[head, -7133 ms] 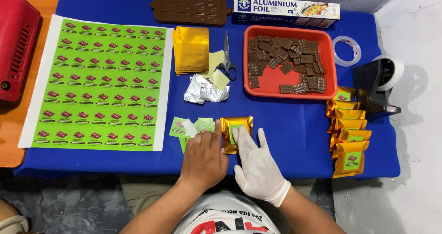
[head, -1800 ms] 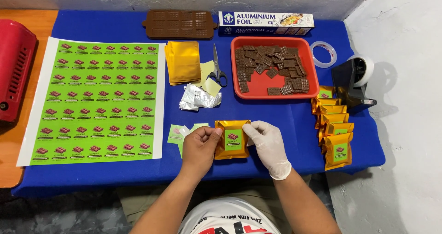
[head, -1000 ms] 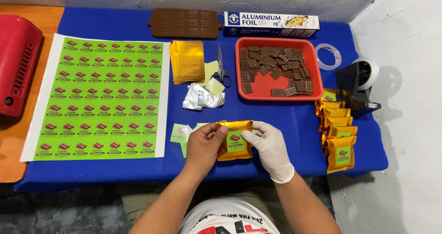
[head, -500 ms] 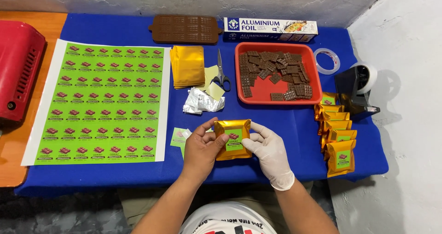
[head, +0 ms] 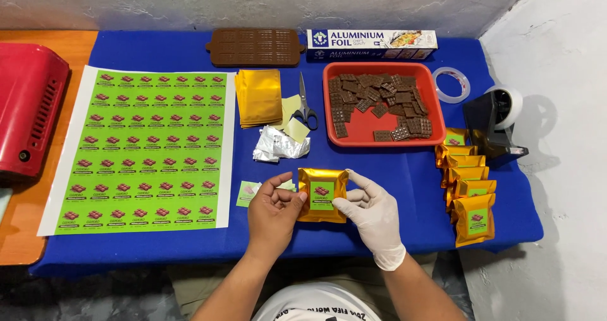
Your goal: The person is labeling gold-wrapped chocolate bars by peeling stickers from a sheet and applying them to the packaging.
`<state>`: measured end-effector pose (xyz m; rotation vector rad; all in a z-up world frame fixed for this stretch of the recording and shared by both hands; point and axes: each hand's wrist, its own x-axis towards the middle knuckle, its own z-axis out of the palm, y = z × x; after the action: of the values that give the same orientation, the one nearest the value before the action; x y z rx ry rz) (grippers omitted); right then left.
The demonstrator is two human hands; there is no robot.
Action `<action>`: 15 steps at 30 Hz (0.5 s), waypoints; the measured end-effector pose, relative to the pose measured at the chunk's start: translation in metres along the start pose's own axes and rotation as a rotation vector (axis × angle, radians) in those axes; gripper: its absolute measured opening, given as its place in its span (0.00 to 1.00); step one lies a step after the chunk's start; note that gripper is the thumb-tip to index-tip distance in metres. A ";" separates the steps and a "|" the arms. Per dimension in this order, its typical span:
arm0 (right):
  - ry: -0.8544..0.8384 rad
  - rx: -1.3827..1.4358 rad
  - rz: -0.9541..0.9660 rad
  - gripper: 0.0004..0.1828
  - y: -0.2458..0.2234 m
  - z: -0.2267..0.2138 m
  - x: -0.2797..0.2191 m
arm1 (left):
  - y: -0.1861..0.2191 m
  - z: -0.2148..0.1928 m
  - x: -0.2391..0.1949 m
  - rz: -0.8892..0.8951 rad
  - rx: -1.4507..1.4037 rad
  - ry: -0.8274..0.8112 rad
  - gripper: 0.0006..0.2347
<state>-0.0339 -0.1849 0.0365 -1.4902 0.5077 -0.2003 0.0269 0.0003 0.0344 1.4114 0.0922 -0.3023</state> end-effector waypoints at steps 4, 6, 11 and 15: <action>-0.040 0.125 0.042 0.37 0.007 -0.003 0.007 | -0.002 0.001 0.004 -0.033 -0.024 -0.027 0.22; -0.059 0.198 0.045 0.36 0.010 -0.004 0.009 | -0.005 0.001 0.006 -0.056 -0.073 -0.064 0.22; -0.067 0.200 0.041 0.36 0.008 -0.003 0.008 | 0.000 0.006 0.005 -0.120 -0.151 -0.146 0.28; -0.059 0.103 0.096 0.32 -0.004 -0.006 0.005 | 0.002 0.009 0.004 -0.139 -0.143 -0.139 0.28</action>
<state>-0.0319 -0.1926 0.0391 -1.3642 0.5129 -0.1058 0.0305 -0.0092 0.0373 1.2405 0.0964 -0.4988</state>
